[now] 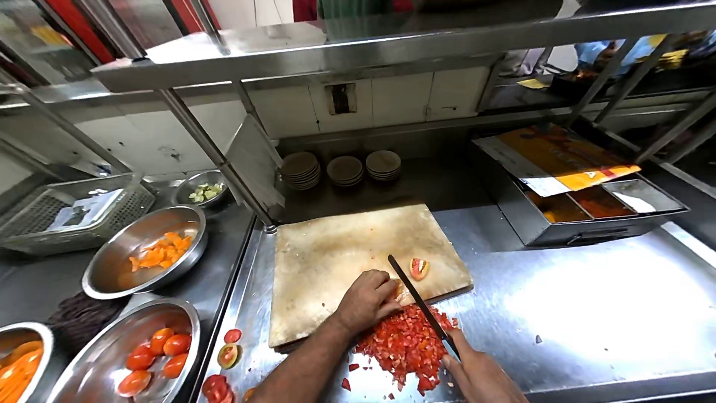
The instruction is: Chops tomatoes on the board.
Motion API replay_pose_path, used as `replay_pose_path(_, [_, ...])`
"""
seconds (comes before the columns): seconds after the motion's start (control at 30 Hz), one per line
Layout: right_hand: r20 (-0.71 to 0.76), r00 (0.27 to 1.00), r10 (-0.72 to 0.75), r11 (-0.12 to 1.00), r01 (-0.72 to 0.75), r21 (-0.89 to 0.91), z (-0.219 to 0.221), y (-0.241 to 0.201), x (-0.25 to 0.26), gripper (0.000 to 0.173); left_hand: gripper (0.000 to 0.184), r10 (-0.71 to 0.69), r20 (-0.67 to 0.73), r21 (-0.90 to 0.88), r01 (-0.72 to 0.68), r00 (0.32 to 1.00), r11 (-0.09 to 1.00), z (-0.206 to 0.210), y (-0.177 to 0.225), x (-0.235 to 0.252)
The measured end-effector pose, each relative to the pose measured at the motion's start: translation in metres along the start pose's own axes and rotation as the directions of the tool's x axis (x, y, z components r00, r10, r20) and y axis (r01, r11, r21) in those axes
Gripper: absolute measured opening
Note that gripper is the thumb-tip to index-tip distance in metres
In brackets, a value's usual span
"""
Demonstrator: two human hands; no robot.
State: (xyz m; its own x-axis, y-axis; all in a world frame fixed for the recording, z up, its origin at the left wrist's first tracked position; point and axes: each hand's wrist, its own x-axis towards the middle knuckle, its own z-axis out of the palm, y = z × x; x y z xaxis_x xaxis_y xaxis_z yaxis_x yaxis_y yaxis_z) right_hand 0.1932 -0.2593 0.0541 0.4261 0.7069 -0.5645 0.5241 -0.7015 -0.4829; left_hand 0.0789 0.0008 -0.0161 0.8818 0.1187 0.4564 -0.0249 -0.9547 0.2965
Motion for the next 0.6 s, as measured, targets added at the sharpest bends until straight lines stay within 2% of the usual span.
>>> replay_pose_path(0.13, [0.020, 1.000, 0.014, 1.000, -0.014, -0.017, 0.001, 0.002, 0.006, 0.049, 0.036, 0.063, -0.031, -0.068, -0.065, 0.998, 0.996, 0.002, -0.001, 0.001])
replay_pose_path(0.23, [0.011, 1.000, 0.029, 0.994, -0.028, -0.104, -0.007, -0.006, -0.007, 0.050, 0.033, 0.089, -0.053, -0.067, -0.093, 0.995, 0.993, 0.004, -0.001, 0.002])
replay_pose_path(0.37, [-0.023, 0.997, 0.069, 0.971, -0.073, -0.228, -0.007, -0.024, -0.023, 0.043, 0.033, 0.070, -0.043, -0.091, -0.074, 0.997, 0.993, 0.006, -0.002, 0.002])
replay_pose_path(0.47, [0.012, 0.995, 0.102, 0.979, -0.098, -0.181, 0.009, -0.021, 0.015, 0.041, 0.030, 0.072, -0.042, -0.111, -0.077, 0.996, 0.991, 0.007, -0.001, 0.001])
replay_pose_path(0.53, [0.036, 0.998, 0.050, 0.995, -0.047, -0.092, 0.003, -0.016, 0.039, 0.046, 0.030, 0.065, -0.045, -0.121, -0.070, 0.997, 0.990, 0.006, 0.000, 0.001])
replay_pose_path(0.6, [0.057, 0.998, 0.036, 0.997, -0.032, -0.070, -0.006, -0.014, 0.041, 0.048, 0.031, 0.057, -0.053, -0.124, -0.063, 0.997, 0.990, 0.006, -0.001, -0.002])
